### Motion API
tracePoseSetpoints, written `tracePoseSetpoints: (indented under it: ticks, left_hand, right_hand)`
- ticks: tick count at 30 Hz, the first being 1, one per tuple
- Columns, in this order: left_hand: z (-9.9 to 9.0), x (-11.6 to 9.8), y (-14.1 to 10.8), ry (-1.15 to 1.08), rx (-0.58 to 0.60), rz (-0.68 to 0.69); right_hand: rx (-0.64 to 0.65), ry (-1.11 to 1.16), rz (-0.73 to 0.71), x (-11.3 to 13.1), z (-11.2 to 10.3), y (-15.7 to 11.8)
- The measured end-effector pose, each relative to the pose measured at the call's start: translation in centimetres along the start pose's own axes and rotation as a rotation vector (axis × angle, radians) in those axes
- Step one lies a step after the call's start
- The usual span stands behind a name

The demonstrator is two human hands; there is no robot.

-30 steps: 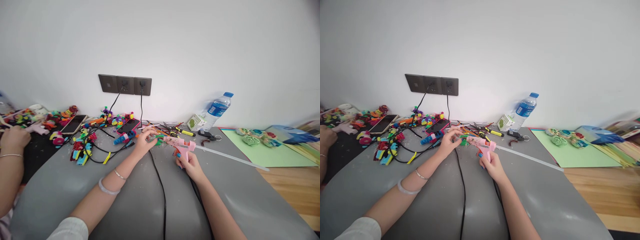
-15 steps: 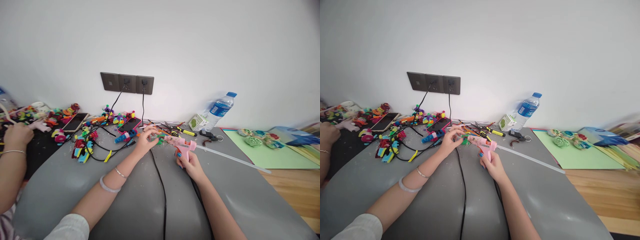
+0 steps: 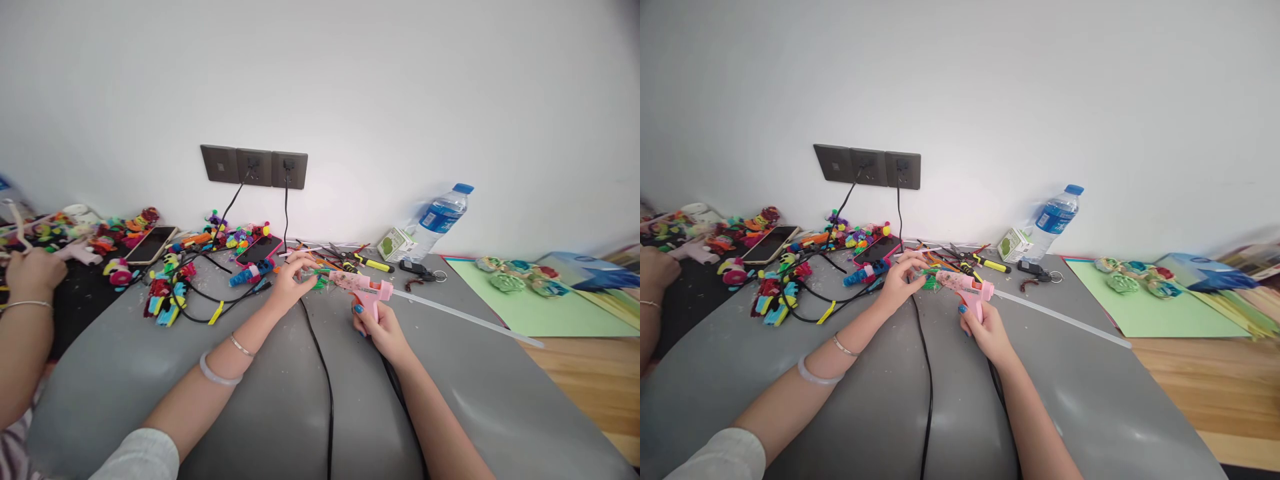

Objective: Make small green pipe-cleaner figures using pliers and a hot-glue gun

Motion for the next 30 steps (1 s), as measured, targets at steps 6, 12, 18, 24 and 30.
tracePoseSetpoints:
  ticks: [6,12,18,24,30]
  left_hand:
    - [-0.04,0.16,0.0,-0.011,-0.012,-0.007]
    - [-0.09,0.31,0.0,0.005,-0.027,-0.007]
    - [-0.2,0.16,0.03,0.003,-0.033,-0.004]
    - [-0.25,0.16,0.03,0.008,-0.035,-0.019]
    - [-0.3,0.08,0.05,0.009,-0.036,-0.023]
  right_hand:
    - [-0.016,-0.013,0.006,0.49,0.11,-0.06]
    - [-0.028,-0.028,-0.028,0.73,0.1,-0.03]
    - [-0.03,-0.055,-0.027,0.52,-0.03,-0.06]
    - [-0.035,-0.083,-0.04,0.62,-0.04,-0.09]
    - [-0.051,-0.095,-0.033,0.84,-0.01,-0.1]
Point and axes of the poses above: each hand's wrist, its own y-axis towards the middle knuckle, its own z-axis out of the palm, x = y × z, the point moved 2 cm from there along y, towards the middle knuckle, and after that the axes turned 6 degrees about y, right-handed, at the moved point
